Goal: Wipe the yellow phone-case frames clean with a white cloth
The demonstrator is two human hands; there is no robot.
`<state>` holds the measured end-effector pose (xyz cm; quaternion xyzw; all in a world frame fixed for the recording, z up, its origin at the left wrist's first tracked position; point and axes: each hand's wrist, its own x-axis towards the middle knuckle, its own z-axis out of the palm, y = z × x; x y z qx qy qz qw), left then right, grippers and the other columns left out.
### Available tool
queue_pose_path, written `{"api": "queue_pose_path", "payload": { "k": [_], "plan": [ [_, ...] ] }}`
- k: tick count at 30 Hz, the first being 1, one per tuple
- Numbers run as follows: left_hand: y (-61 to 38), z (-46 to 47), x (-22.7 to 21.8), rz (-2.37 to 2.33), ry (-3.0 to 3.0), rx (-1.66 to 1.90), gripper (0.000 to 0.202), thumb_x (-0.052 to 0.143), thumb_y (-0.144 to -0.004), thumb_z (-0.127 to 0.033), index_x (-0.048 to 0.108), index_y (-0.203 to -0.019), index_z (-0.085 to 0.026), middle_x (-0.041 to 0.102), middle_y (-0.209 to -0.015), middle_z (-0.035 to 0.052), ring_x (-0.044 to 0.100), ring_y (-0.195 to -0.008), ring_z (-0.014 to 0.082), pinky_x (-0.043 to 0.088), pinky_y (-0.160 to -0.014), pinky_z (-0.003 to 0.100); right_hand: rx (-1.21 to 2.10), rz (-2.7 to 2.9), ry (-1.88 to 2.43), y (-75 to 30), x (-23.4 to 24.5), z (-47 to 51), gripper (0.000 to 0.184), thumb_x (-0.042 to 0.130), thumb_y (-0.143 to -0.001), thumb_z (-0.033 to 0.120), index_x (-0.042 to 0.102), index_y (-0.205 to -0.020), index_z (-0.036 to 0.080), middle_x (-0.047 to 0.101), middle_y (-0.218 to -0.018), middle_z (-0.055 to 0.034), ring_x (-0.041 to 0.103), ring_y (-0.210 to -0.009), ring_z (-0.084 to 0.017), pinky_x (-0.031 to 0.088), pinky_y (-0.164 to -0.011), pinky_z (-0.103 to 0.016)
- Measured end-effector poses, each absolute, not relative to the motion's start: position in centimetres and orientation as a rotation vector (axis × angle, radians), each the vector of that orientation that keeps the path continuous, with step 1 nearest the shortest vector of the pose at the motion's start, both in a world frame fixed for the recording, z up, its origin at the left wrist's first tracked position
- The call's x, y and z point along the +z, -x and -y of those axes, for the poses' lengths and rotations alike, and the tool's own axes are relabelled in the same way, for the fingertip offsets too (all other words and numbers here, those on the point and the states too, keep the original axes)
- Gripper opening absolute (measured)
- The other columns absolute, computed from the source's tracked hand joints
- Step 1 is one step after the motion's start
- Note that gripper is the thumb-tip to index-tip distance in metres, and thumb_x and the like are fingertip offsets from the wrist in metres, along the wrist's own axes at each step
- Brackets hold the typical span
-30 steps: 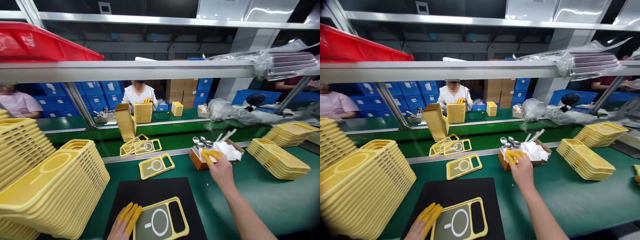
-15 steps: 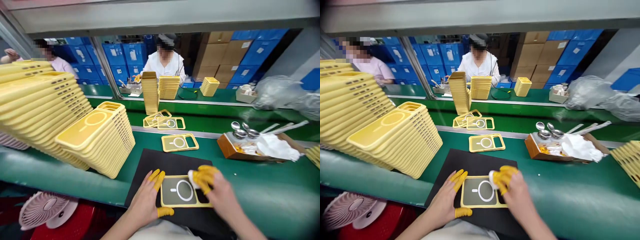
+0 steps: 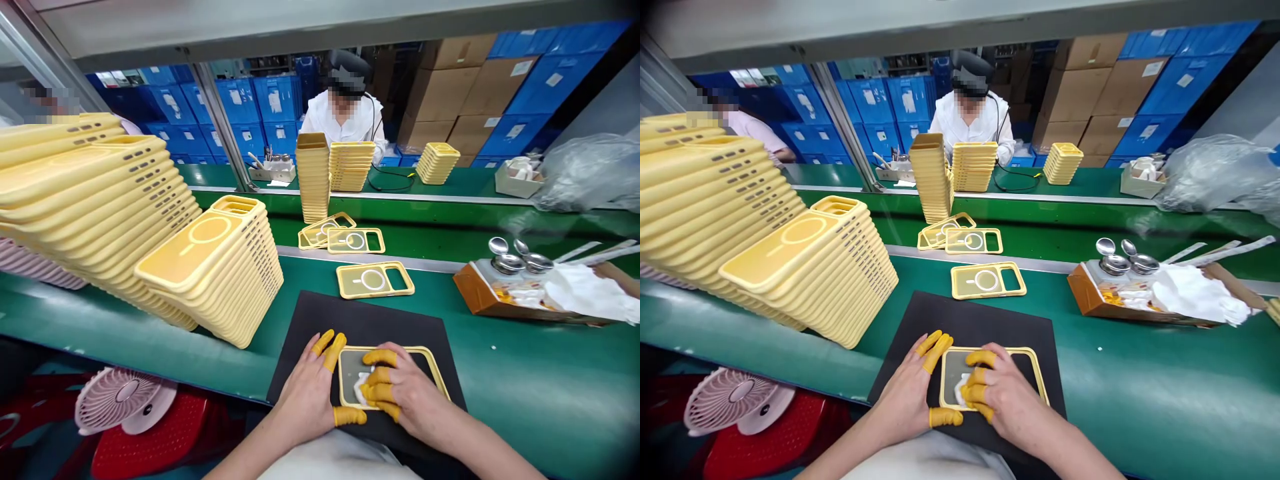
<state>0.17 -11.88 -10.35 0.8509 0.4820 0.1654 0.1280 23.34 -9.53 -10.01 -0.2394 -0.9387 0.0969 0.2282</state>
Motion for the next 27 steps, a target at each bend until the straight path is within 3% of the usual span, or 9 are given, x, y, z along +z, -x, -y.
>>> {"api": "queue_pose_path", "payload": {
  "k": [5, 11, 17, 20, 23, 25, 27],
  "plan": [
    [-0.3, 11.7, -10.2, -1.368, -2.439, 0.472, 0.107, 0.064, -0.061, -0.071, 0.018, -0.142, -0.018, 0.043, -0.138, 0.0137, 0.029, -0.134, 0.0311, 0.022, -0.112, 0.054, -0.135, 2.407, 0.830, -27.4, -11.0, 9.4, 0.015, 0.056, -0.084, 0.021, 0.062, -0.097, 0.025, 0.067, -0.089, 0.0006, 0.054, -0.100, -0.019, 0.029, -0.095, -0.040],
    [-0.4, 11.6, -10.4, -1.373, -2.476, 0.500, 0.093, 0.061, -0.070, -0.065, 0.022, -0.140, -0.018, 0.044, -0.138, 0.0123, 0.030, -0.133, 0.0289, 0.022, -0.113, 0.051, 0.029, 2.099, 0.913, -19.3, -11.9, 10.7, 0.023, 0.041, -0.088, 0.014, 0.063, -0.085, 0.021, 0.064, -0.081, -0.0015, 0.055, -0.089, -0.018, 0.033, -0.095, -0.040],
    [-0.4, 11.6, -9.9, -1.378, -2.458, 0.453, 0.101, 0.066, -0.065, -0.063, 0.019, -0.142, -0.017, 0.045, -0.137, 0.0118, 0.027, -0.134, 0.0294, 0.019, -0.114, 0.051, -0.114, 2.089, 1.124, -25.7, -13.4, 10.1, 0.012, 0.054, -0.084, 0.019, 0.064, -0.091, 0.021, 0.065, -0.089, -0.0048, 0.054, -0.099, -0.025, 0.039, -0.087, -0.044],
    [-0.3, 11.7, -9.7, -1.353, -2.514, 0.384, 0.097, 0.061, -0.071, -0.061, 0.016, -0.143, -0.016, 0.042, -0.139, 0.0122, 0.024, -0.135, 0.0304, 0.016, -0.114, 0.051, 0.143, 1.906, 1.182, -28.8, -15.2, 10.4, 0.014, 0.060, -0.081, 0.024, 0.066, -0.094, 0.024, 0.065, -0.097, -0.0040, 0.055, -0.101, -0.024, 0.041, -0.087, -0.043],
    [-0.3, 11.6, -9.5, -1.282, -2.647, 0.296, 0.087, 0.050, -0.078, -0.062, 0.019, -0.143, -0.014, 0.039, -0.141, 0.0154, 0.026, -0.134, 0.0339, 0.019, -0.111, 0.054, 0.567, 1.231, 1.216, -29.5, -16.6, 10.6, 0.018, 0.070, -0.073, 0.030, 0.067, -0.089, 0.024, 0.066, -0.098, -0.0032, 0.059, -0.095, -0.021, 0.046, -0.087, -0.039],
    [-0.4, 11.1, -9.3, -1.227, -2.738, 0.273, 0.083, 0.046, -0.079, -0.064, 0.028, -0.140, -0.012, 0.044, -0.136, 0.0197, 0.036, -0.127, 0.0375, 0.027, -0.105, 0.056, 0.774, 0.811, 1.108, -29.7, -16.9, 10.5, 0.026, 0.075, -0.066, 0.034, 0.067, -0.088, 0.023, 0.066, -0.093, -0.0021, 0.061, -0.087, -0.018, 0.049, -0.084, -0.035],
    [-0.7, 10.1, -8.8, -1.177, -2.730, 0.327, 0.074, 0.045, -0.079, -0.064, 0.045, -0.130, -0.011, 0.059, -0.116, 0.0207, 0.051, -0.111, 0.0387, 0.038, -0.095, 0.056, 0.903, 0.635, 0.987, -29.9, -16.5, 10.2, 0.030, 0.077, -0.063, 0.037, 0.067, -0.087, 0.023, 0.067, -0.087, -0.0017, 0.062, -0.082, -0.017, 0.052, -0.079, -0.033]
  ]
}}
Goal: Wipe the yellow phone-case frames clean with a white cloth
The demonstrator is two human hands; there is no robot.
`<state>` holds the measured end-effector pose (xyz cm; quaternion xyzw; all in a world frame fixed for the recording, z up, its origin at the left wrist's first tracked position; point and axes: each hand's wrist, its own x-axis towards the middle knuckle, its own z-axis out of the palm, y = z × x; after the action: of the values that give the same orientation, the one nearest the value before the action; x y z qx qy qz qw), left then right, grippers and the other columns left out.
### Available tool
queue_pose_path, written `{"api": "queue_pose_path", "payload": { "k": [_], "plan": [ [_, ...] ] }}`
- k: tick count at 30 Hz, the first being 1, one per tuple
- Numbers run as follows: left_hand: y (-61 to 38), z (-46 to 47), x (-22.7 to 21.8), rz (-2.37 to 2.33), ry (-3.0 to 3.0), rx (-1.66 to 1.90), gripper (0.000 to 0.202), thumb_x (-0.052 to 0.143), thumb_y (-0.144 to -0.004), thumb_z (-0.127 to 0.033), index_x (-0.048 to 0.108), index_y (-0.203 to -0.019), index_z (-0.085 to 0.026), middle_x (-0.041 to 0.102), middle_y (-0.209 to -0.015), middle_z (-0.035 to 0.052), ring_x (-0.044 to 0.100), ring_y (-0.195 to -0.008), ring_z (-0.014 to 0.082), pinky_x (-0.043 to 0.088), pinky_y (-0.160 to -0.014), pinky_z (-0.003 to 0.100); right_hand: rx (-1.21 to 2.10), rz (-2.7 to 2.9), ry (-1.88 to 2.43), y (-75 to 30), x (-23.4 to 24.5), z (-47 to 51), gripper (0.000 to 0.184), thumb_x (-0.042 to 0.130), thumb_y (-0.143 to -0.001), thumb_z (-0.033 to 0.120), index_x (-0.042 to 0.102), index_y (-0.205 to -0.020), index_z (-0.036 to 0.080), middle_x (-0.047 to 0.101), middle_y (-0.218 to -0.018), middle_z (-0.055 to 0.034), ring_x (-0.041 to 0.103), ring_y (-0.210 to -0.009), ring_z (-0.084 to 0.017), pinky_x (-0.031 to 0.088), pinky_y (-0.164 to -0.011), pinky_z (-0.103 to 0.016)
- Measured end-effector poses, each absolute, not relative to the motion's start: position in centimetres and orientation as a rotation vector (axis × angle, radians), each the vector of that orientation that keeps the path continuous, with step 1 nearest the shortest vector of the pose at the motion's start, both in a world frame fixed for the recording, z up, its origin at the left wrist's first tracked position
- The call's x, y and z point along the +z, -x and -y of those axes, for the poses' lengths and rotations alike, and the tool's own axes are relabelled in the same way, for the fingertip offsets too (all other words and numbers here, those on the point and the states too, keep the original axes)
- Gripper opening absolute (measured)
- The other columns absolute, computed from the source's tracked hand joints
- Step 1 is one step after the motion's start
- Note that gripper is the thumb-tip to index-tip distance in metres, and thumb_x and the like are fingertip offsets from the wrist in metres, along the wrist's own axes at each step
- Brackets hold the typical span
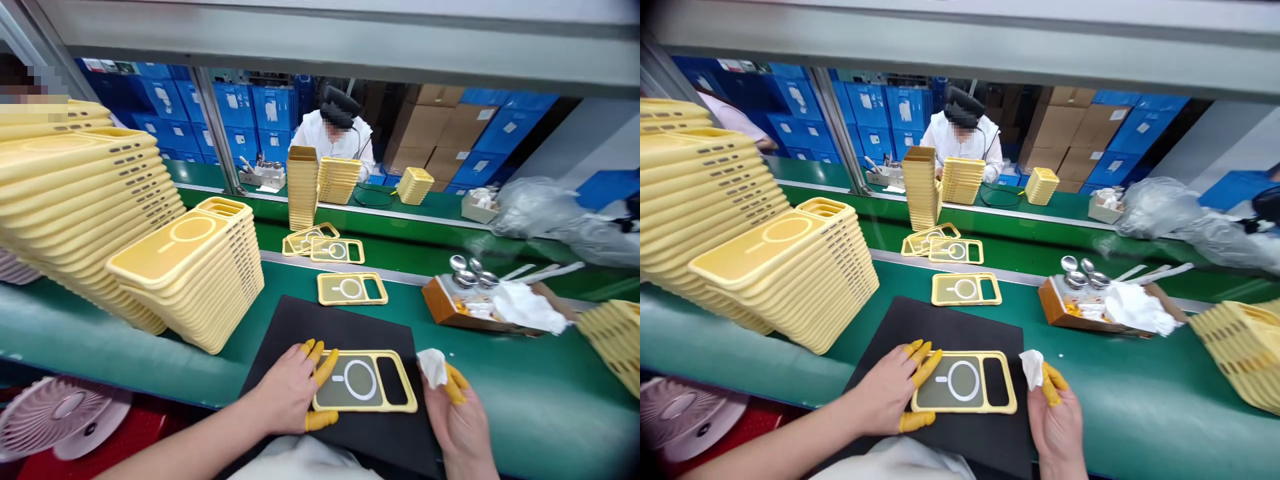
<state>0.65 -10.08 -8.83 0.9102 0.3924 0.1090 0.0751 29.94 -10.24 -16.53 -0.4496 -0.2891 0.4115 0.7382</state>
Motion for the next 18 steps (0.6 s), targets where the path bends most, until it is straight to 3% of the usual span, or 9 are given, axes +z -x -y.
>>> {"api": "queue_pose_path", "payload": {
  "k": [3, 5, 7, 10, 13, 16, 18],
  "plan": [
    [-1.3, 8.5, -7.7, -1.147, -2.567, 0.486, 0.049, 0.037, -0.087, -0.053, 0.063, -0.103, -0.016, 0.067, -0.078, 0.0108, 0.063, -0.077, 0.0286, 0.050, -0.074, 0.044, 0.955, 0.643, 0.901, -30.3, -15.9, 10.1, 0.030, 0.075, -0.064, 0.040, 0.067, -0.088, 0.024, 0.068, -0.085, -0.0022, 0.064, -0.083, -0.018, 0.055, -0.078, -0.035],
    [-1.8, 8.0, -7.3, -1.178, -2.461, 0.584, 0.042, 0.026, -0.094, -0.040, 0.062, -0.100, -0.020, 0.066, -0.073, 0.0045, 0.063, -0.066, 0.0196, 0.052, -0.065, 0.032, 0.935, 0.674, 0.892, -30.5, -15.7, 10.3, 0.028, 0.073, -0.067, 0.041, 0.068, -0.089, 0.025, 0.068, -0.085, -0.0022, 0.064, -0.084, -0.019, 0.055, -0.079, -0.037],
    [-2.1, 8.2, -7.5, -1.261, -2.377, 0.664, 0.040, 0.021, -0.097, -0.033, 0.057, -0.108, -0.022, 0.066, -0.079, 0.0019, 0.062, -0.067, 0.0153, 0.052, -0.064, 0.027, 0.914, 0.688, 0.908, -30.6, -15.8, 10.5, 0.026, 0.072, -0.069, 0.042, 0.068, -0.088, 0.024, 0.068, -0.085, -0.0026, 0.064, -0.083, -0.019, 0.054, -0.080, -0.038],
    [-2.1, 9.7, -8.7, -1.460, -2.310, 0.769, 0.037, 0.030, -0.096, -0.037, 0.048, -0.123, -0.019, 0.064, -0.101, 0.0079, 0.060, -0.094, 0.0210, 0.050, -0.084, 0.037, 0.870, 0.733, 0.957, -30.8, -15.6, 10.3, 0.024, 0.074, -0.068, 0.034, 0.068, -0.088, 0.022, 0.068, -0.088, -0.0036, 0.063, -0.085, -0.020, 0.053, -0.079, -0.037],
    [-2.0, 11.1, -10.1, -1.557, -2.392, 0.751, 0.070, 0.053, -0.082, -0.055, 0.030, -0.138, -0.018, 0.046, -0.131, 0.0156, 0.041, -0.122, 0.0319, 0.036, -0.101, 0.053, 0.662, 1.230, 1.102, -29.4, -14.1, 9.4, 0.014, 0.071, -0.073, 0.027, 0.069, -0.086, 0.023, 0.066, -0.093, -0.0045, 0.060, -0.091, -0.021, 0.049, -0.082, -0.038],
    [-2.4, 11.7, -10.8, -1.575, -2.475, 0.617, 0.104, 0.069, -0.061, -0.065, 0.025, -0.140, -0.015, 0.045, -0.131, 0.0188, 0.039, -0.121, 0.0380, 0.033, -0.101, 0.058, 0.322, 1.860, 1.131, -25.3, -12.1, 8.7, 0.011, 0.060, -0.081, 0.023, 0.068, -0.089, 0.025, 0.065, -0.091, -0.0045, 0.055, -0.096, -0.023, 0.044, -0.084, -0.042],
    [-2.8, 11.7, -11.0, -1.603, -2.505, 0.572, 0.101, 0.071, -0.062, -0.059, 0.027, -0.138, -0.011, 0.051, -0.123, 0.0193, 0.044, -0.115, 0.0378, 0.033, -0.100, 0.058, 0.182, 2.080, 1.029, -21.9, -11.4, 9.0, 0.016, 0.053, -0.083, 0.016, 0.067, -0.088, 0.024, 0.063, -0.088, -0.0044, 0.053, -0.091, -0.021, 0.043, -0.083, -0.042]
  ]
}}
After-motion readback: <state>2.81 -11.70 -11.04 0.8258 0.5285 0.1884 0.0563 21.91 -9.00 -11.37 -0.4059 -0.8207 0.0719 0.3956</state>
